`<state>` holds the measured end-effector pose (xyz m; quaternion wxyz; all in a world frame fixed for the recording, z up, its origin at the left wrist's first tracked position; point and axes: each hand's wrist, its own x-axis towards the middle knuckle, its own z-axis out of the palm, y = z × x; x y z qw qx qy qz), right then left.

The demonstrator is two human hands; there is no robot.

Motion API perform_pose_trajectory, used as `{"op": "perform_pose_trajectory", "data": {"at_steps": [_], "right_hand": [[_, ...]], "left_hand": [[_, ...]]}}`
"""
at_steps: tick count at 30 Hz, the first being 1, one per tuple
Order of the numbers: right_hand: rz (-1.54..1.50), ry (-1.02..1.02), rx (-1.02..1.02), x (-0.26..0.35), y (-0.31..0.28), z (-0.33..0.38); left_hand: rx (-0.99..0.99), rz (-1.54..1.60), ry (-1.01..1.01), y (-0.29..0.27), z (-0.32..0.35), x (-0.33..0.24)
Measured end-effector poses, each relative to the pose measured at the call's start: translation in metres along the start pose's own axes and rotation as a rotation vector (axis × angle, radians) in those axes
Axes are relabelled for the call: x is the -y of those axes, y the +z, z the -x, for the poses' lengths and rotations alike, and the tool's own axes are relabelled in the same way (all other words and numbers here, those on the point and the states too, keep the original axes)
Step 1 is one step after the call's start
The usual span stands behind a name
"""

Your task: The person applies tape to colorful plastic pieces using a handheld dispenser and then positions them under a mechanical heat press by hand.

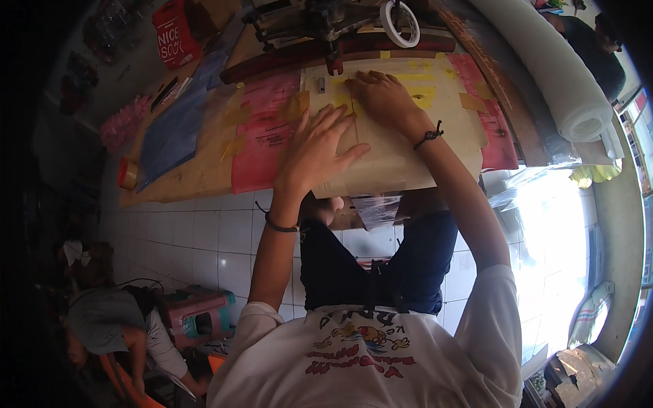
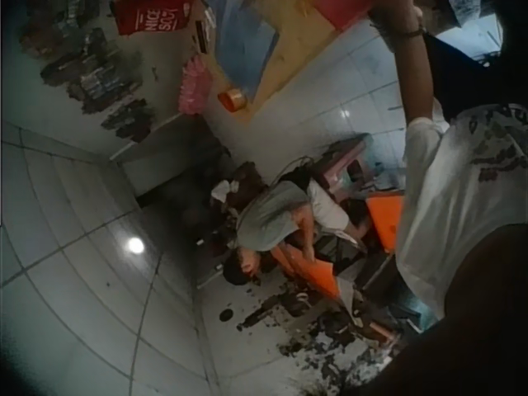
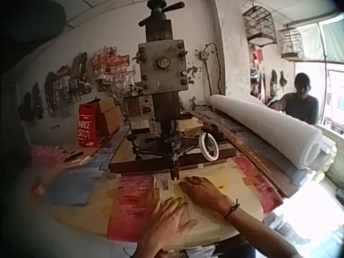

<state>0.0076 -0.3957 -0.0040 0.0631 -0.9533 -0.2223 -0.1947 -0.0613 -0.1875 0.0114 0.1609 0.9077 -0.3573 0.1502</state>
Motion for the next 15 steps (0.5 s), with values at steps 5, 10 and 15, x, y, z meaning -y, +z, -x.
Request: {"op": "perform_pose_trajectory", "data": {"at_steps": [5,10,15], "right_hand": [[-0.023,0.012,0.048,0.016,0.003,-0.010],[-0.126,-0.037,0.109,0.004,0.015,-0.025],[0.084,-0.089,0.144,0.000,0.027,-0.043]], "left_hand": [[-0.017,-0.013,-0.036,0.009,-0.010,0.014],[-0.116,0.083,-0.027,0.021,-0.015,0.023],[-0.147,0.190,-0.111,0.013,-0.011,0.020]]}}
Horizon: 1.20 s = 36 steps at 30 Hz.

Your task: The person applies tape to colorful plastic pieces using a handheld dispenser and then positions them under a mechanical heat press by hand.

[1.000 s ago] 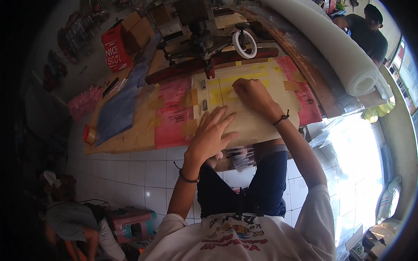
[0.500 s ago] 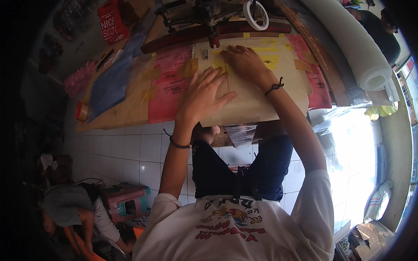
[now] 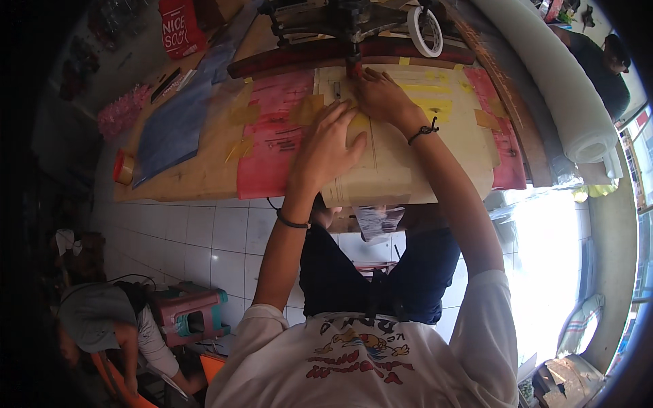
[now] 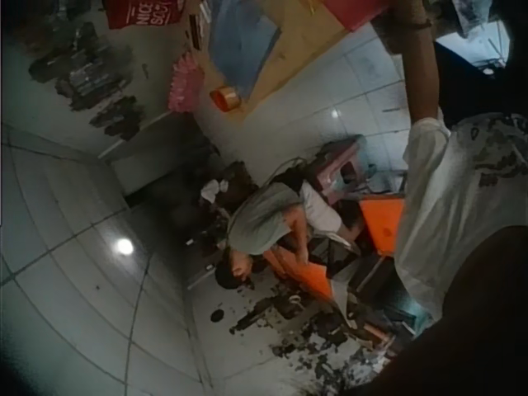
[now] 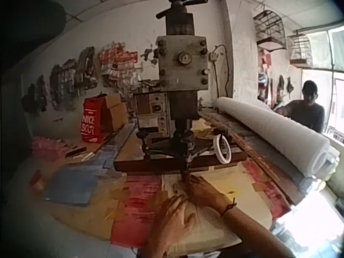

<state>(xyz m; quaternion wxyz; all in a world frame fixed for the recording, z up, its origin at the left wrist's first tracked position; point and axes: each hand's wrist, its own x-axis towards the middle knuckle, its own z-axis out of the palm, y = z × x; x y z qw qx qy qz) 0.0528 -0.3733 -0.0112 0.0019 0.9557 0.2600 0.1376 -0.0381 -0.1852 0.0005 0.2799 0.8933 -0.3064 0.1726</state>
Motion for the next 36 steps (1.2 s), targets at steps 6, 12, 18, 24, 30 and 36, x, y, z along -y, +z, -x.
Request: {"op": "perform_pose_trajectory", "data": {"at_steps": [6,12,18,24,30,36], "right_hand": [[-0.050,-0.031,-0.143,0.005,0.001,-0.003],[-0.036,-0.065,-0.240,0.001,0.000,0.003],[-0.016,-0.030,0.003,0.010,-0.018,-0.008],[-0.321,-0.031,-0.086,0.005,0.004,-0.022],[-0.273,-0.125,-0.188,-0.004,0.014,-0.023],[-0.355,0.049,0.139,0.011,-0.022,0.001]], "left_hand": [[-0.030,0.010,-0.031,0.004,-0.001,0.002],[-0.013,0.004,-0.026,0.007,-0.003,0.002],[-0.035,0.074,-0.016,0.005,-0.003,0.006],[-0.042,0.087,-0.011,0.006,-0.005,0.006],[-0.104,0.072,0.012,0.012,-0.006,0.006],[-0.044,0.084,-0.034,0.008,-0.002,0.006]]}}
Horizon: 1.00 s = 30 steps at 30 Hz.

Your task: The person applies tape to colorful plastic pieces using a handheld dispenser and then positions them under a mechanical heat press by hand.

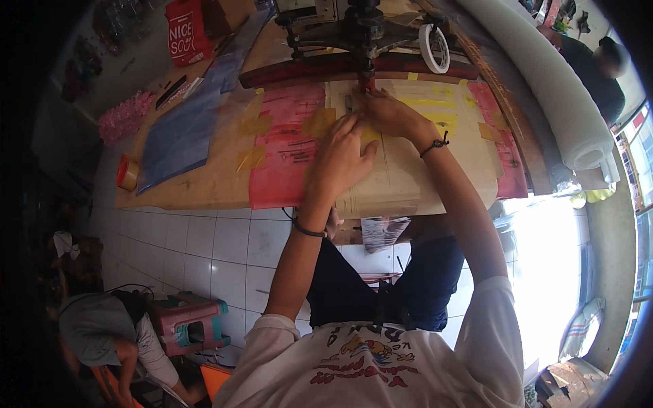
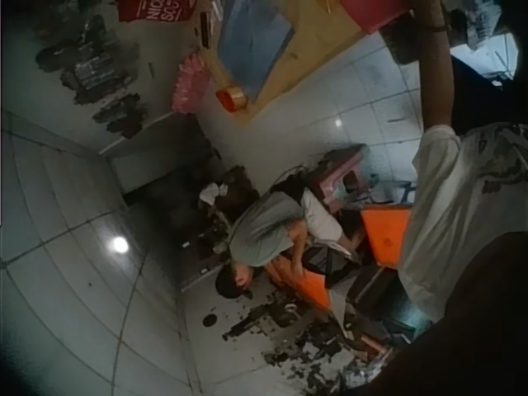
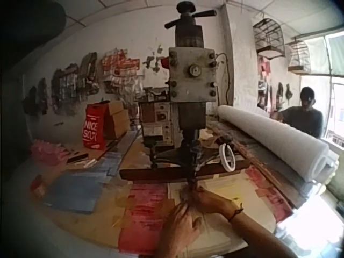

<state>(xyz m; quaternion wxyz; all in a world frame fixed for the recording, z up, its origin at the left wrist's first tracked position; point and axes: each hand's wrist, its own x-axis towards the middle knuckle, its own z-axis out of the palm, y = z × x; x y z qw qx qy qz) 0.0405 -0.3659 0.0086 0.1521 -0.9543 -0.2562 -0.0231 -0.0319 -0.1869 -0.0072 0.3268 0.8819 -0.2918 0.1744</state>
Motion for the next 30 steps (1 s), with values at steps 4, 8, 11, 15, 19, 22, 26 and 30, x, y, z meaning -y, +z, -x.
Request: {"op": "perform_pose_trajectory", "data": {"at_steps": [4,8,11,15,19,22,26,30], "right_hand": [[0.046,0.001,-0.184,0.003,-0.007,0.052],[0.036,0.064,-0.193,0.027,-0.015,0.102],[-0.037,0.090,-0.269,0.034,-0.012,0.118],[-0.123,0.140,-0.329,0.035,-0.012,0.119],[-0.100,0.102,-0.340,0.031,-0.010,0.120],[-0.103,0.092,-0.348,0.033,-0.010,0.118],[-0.098,0.100,-0.348,0.034,-0.011,0.121],[-0.084,0.108,-0.326,0.033,-0.011,0.121]], "left_hand": [[-0.005,-0.039,-0.018,0.004,0.001,0.001],[0.017,-0.039,-0.022,-0.001,0.001,0.001],[0.003,-0.029,-0.004,0.001,0.000,0.003],[0.001,-0.028,0.004,0.003,-0.001,0.002],[0.009,-0.036,0.014,0.005,-0.002,0.003],[0.015,-0.055,-0.006,0.001,-0.001,0.002],[0.024,-0.053,-0.006,0.002,-0.001,-0.001],[0.024,-0.054,-0.008,0.001,-0.001,-0.001]]}}
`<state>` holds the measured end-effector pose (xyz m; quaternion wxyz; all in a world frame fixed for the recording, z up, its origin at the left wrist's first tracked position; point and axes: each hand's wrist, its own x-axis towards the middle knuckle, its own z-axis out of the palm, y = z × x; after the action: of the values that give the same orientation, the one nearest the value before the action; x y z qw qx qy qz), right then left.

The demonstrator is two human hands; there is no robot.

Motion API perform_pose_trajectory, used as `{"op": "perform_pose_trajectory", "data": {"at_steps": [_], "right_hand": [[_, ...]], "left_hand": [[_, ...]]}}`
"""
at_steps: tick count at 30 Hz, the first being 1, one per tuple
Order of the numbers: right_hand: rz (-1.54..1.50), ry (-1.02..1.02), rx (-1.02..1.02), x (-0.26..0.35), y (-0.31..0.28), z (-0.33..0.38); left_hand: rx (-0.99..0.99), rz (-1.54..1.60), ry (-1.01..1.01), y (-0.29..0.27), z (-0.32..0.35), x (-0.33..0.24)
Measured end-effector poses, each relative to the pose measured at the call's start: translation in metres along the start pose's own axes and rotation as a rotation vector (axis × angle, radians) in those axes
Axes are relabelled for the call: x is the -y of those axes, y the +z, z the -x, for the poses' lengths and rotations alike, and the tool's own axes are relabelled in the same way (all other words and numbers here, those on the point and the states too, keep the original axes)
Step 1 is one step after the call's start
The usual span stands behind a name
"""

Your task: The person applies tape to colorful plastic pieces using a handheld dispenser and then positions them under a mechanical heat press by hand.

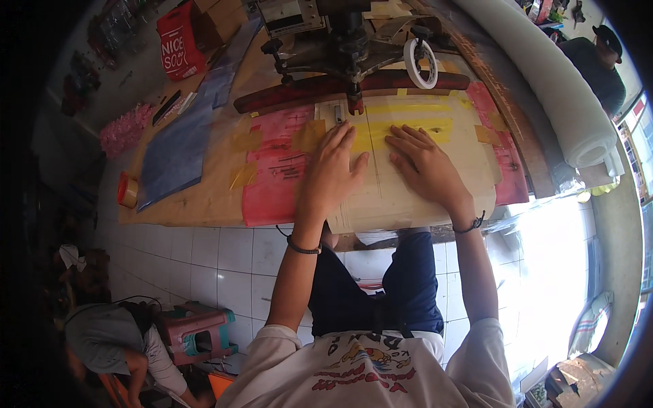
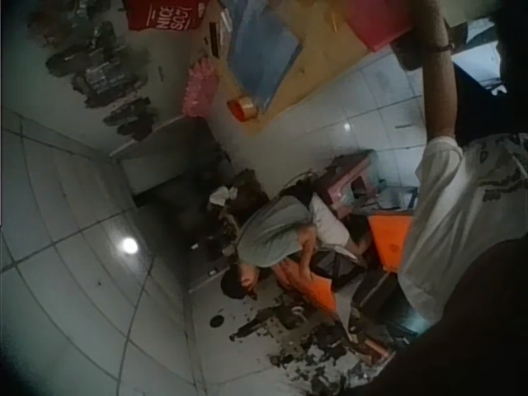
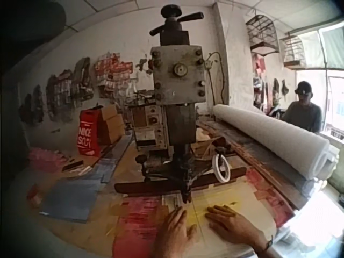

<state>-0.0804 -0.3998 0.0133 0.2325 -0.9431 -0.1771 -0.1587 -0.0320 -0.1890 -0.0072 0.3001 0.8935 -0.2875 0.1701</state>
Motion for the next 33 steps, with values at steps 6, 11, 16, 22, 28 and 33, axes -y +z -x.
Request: {"op": "perform_pose_trajectory", "data": {"at_steps": [6,11,16,22,28,33], "right_hand": [[0.000,-0.017,-0.038,0.001,0.001,-0.001],[0.015,-0.023,-0.044,-0.003,0.003,0.001],[0.013,-0.022,-0.043,-0.002,0.002,0.001],[0.008,-0.006,-0.012,0.001,0.002,0.001],[-0.010,-0.035,-0.113,0.001,-0.002,0.005],[-0.024,0.035,-0.247,0.019,-0.004,0.024]], "left_hand": [[-0.011,-0.002,0.010,0.000,-0.001,0.001],[0.010,0.003,0.000,-0.003,-0.002,-0.002],[0.021,-0.013,-0.011,-0.004,-0.001,-0.003],[0.022,-0.030,-0.015,-0.005,0.000,-0.002],[0.045,-0.028,0.000,-0.017,0.017,-0.007],[-0.050,-0.035,-0.091,-0.044,0.050,-0.003]]}}
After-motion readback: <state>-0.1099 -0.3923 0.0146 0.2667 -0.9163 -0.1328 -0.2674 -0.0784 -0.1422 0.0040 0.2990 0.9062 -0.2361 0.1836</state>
